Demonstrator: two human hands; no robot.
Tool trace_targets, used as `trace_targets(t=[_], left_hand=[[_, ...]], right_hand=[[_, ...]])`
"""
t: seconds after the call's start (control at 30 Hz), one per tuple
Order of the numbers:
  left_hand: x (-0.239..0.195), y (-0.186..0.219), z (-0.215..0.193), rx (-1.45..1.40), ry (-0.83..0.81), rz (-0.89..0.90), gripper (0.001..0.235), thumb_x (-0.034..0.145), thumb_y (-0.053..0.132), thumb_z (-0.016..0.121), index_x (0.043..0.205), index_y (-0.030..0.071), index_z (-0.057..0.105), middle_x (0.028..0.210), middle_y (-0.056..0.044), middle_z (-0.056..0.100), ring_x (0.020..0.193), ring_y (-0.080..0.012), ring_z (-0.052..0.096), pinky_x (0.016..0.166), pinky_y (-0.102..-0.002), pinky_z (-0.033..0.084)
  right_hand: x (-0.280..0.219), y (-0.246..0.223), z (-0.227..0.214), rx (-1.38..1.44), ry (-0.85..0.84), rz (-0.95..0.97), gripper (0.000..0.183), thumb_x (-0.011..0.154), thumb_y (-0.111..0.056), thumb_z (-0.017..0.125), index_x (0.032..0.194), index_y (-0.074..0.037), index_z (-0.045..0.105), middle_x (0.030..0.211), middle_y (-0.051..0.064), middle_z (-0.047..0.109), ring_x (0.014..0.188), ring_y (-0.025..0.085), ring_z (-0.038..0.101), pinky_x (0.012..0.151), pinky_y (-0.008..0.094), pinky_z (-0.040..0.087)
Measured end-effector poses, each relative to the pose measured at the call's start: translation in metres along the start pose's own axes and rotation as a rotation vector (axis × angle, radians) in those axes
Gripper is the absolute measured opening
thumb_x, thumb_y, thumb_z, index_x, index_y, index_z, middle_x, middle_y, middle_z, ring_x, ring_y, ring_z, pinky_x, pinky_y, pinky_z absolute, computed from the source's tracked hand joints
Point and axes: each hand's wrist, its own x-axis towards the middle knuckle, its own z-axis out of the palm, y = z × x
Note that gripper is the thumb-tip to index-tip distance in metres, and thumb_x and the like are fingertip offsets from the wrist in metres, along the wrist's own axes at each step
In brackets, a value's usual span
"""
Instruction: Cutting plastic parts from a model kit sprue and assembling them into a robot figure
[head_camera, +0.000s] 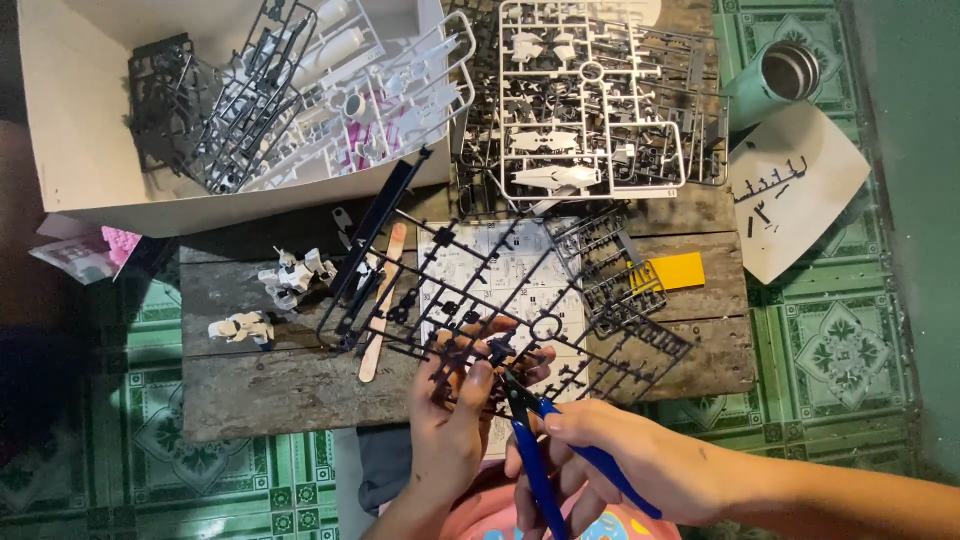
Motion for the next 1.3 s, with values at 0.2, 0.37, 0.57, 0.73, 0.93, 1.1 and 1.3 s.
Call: trace_targets(t=[0.2,0.37,0.57,0.73,0.93,1.1,1.3], left_hand=[[0.001,-0.03,-0.009,-0.205,-0.074,0.05,0.028,0.106,0.022,0.076,0.111,-0.002,0.064,0.096,-0.016,0.063,0.085,-0.0332,0.065,0.076,-0.048,0.052],[0.001,-0.074,-0.031,-0.241,0.221,-0.036,0.019,0.097,0.017,0.087,0.104,0.003,0.075,0.08,-0.007,0.073,0.068,-0.0205,0.069,0.05,-0.042,0.051],[0.001,-0.049,-0.01,-0.364,-0.047,0.206,0.043,0.104,0.018,0.079,0.136,-0.01,0.067,0.122,-0.038,0.079,0.112,-0.0541,0.082,0.097,-0.069,0.071],[0.005,-0.12,-0.051,-0.303,0.509,-0.107,0.097,0.081,0.012,0.08,0.167,0.023,0.037,0.15,-0.019,0.063,0.14,-0.0403,0.063,0.099,-0.063,0.055],[0.001,-0.14,-0.067,-0.422,0.351,-0.054,0.069,0.09,0.005,0.088,0.14,0.03,0.047,0.109,-0.002,0.063,0.095,-0.0199,0.059,0.059,-0.041,0.046],[0.006,-0.045,-0.002,-0.431,0.051,0.187,0.045,0.1,0.015,0.082,0.131,-0.013,0.065,0.12,-0.033,0.077,0.096,-0.0614,0.083,0.081,-0.069,0.074],[0.01,-0.049,-0.01,-0.392,0.048,0.195,0.043,0.1,0.023,0.082,0.128,-0.001,0.058,0.133,-0.025,0.067,0.099,-0.0629,0.081,0.07,-0.063,0.075]], right_hand=[[0.002,-0.017,0.02,-0.092,0.108,-0.044,0.057,0.109,-0.041,0.049,0.113,0.012,0.069,0.092,0.033,0.075,0.073,0.042,0.076,0.064,0.045,0.064],[0.006,-0.004,0.023,-0.208,0.204,-0.158,0.05,0.117,-0.036,0.051,0.09,0.005,0.062,0.068,0.022,0.07,0.048,0.032,0.066,0.048,0.035,0.049],[0.004,-0.004,0.032,-0.163,0.223,-0.18,0.047,0.12,-0.032,0.05,0.089,0.003,0.053,0.066,0.024,0.062,0.047,0.033,0.058,0.045,0.039,0.046],[-0.006,-0.018,0.05,-0.262,0.35,-0.086,0.046,0.122,-0.037,0.044,0.103,0.0,0.062,0.071,0.016,0.054,0.043,0.029,0.051,0.042,0.036,0.043],[-0.002,-0.008,0.036,-0.261,0.262,-0.096,0.04,0.119,-0.036,0.048,0.102,-0.002,0.061,0.073,0.018,0.061,0.056,0.027,0.054,0.054,0.037,0.046],[-0.015,-0.008,0.021,-0.553,0.189,-0.147,0.023,0.107,-0.028,0.06,0.102,-0.008,0.069,0.083,0.01,0.082,0.073,0.018,0.078,0.067,0.03,0.062],[-0.059,0.008,-0.032,-1.349,0.683,-1.141,0.029,0.099,-0.024,0.076,0.118,-0.005,0.065,0.103,0.011,0.072,0.09,0.024,0.068,0.079,0.036,0.059]])
